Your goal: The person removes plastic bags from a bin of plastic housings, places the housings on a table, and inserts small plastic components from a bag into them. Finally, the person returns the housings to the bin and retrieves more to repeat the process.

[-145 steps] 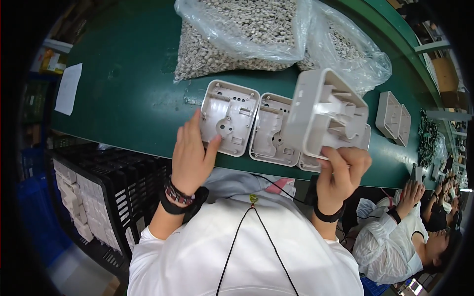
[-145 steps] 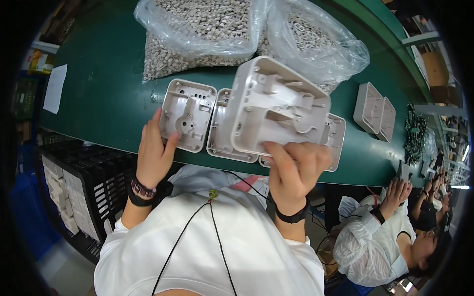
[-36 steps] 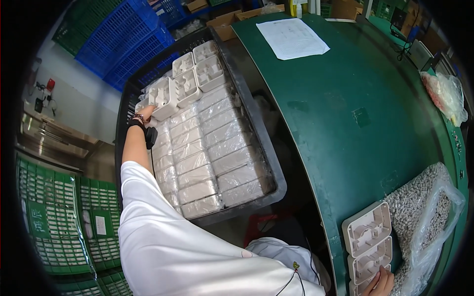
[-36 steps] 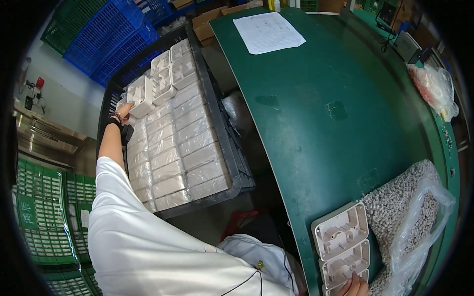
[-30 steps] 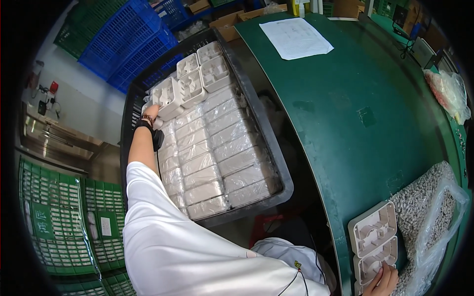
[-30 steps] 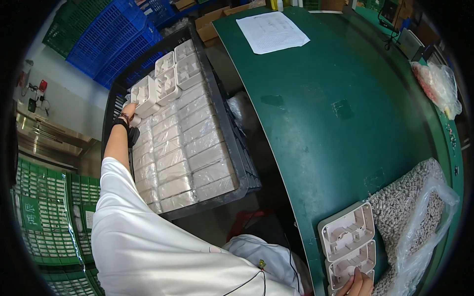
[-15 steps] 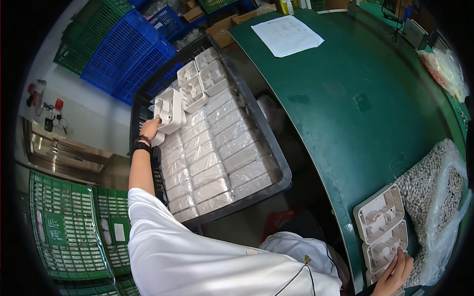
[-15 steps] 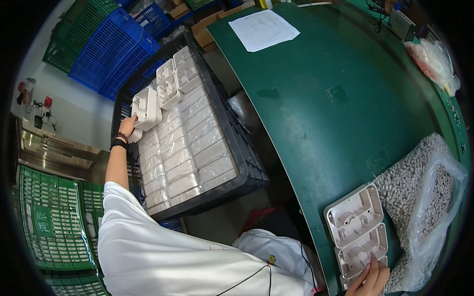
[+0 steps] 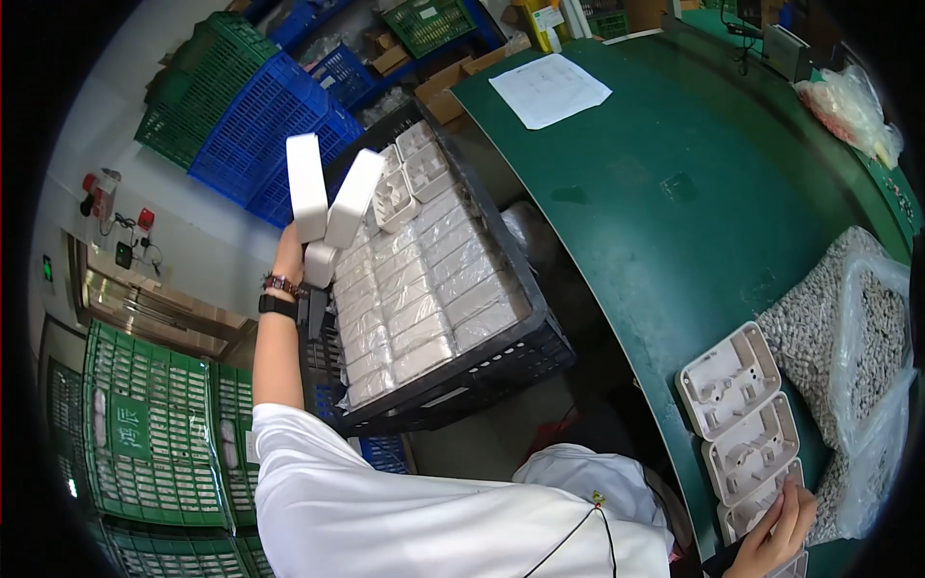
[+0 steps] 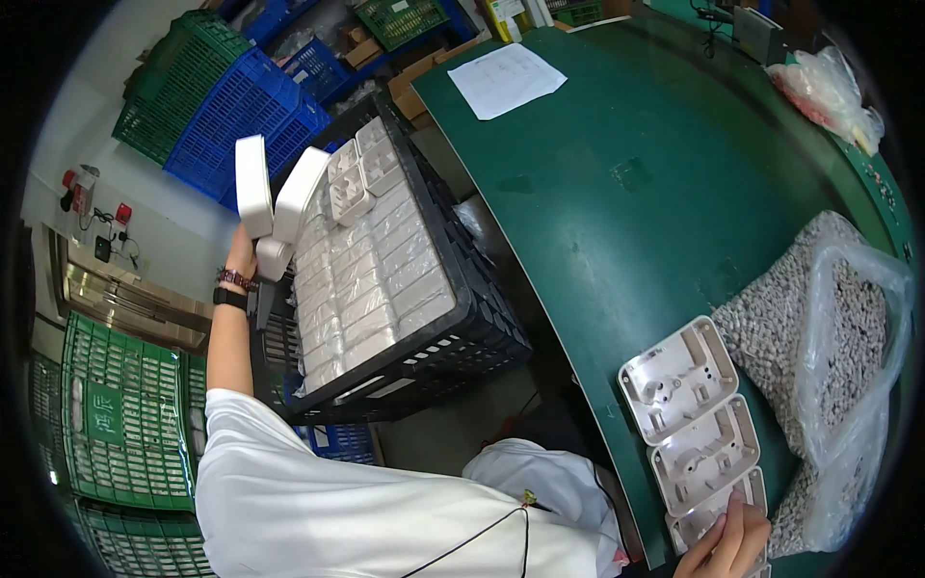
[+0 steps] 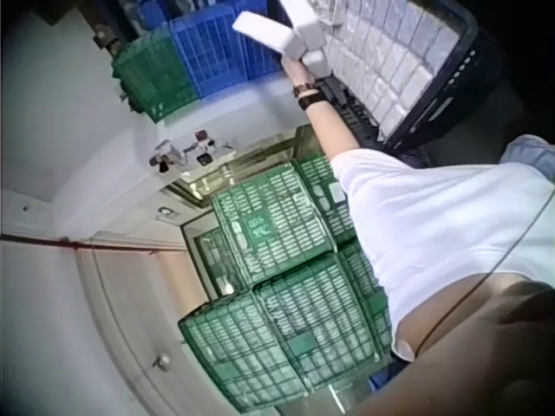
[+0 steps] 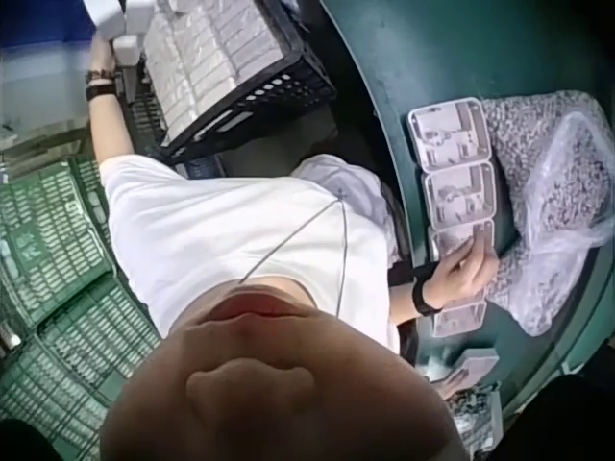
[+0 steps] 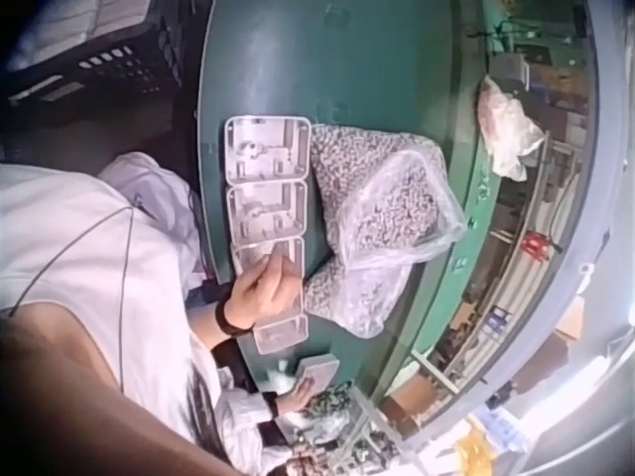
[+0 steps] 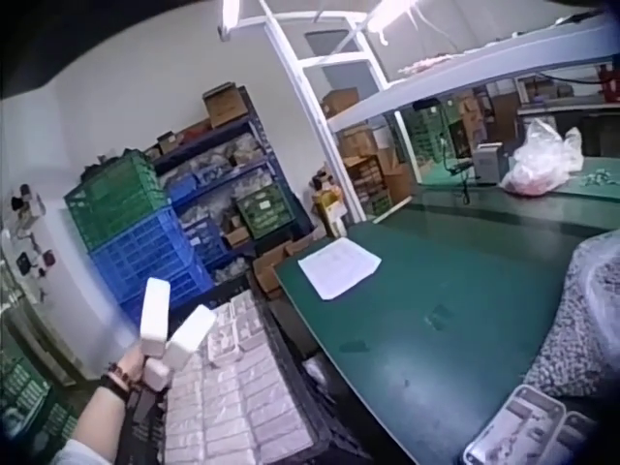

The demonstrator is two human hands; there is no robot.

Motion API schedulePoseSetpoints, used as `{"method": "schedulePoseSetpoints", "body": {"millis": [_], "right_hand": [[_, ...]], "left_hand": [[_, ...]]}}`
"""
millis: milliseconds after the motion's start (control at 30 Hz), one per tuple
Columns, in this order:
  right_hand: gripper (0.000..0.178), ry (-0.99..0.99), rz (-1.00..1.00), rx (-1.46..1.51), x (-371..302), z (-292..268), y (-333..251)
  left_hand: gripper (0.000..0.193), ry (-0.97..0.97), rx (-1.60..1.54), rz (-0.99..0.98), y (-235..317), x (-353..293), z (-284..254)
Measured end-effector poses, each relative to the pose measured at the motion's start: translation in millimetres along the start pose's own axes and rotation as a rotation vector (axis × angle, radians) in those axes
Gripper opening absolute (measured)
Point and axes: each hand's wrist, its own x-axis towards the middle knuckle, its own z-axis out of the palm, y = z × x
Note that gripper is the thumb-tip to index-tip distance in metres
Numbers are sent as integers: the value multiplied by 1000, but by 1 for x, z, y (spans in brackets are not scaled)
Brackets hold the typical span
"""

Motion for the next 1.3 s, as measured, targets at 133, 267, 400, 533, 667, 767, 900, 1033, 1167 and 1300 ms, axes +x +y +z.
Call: {"method": "schedulePoseSetpoints", "body": {"millis": [133,267,400,533,667,767,900,1033,1167,1300], "right_hand": [[21,79,358,-22,-35,0,16],[21,222,213,635,49,74,-52],[57,-288,9,630,128,199,-195],[73,-692,584,1171,173,272,-236],[62,-624,227,881,194,308,-233],[57,-603,65,805,192,314,-224],[52,-603,-123,702,209,293,-212],[41,-550,-338,235,229,270,-149],[29,-529,-342,43,230,256,-99],[22,-609,-306,-129,214,251,-67]], "left_hand": [[32,-229,-306,-22,27,23,64],[31,-321,-452,-133,2,19,123],[32,-504,-396,-110,5,22,165],[35,-506,-259,-91,5,-11,168],[37,-381,-208,-93,-2,-35,182],[35,-328,-204,10,-13,-35,175],[33,-129,-85,170,-63,-4,137],[35,-133,119,259,-9,-28,151],[36,-184,132,212,37,-49,164],[35,-169,80,387,68,-62,190]]}}
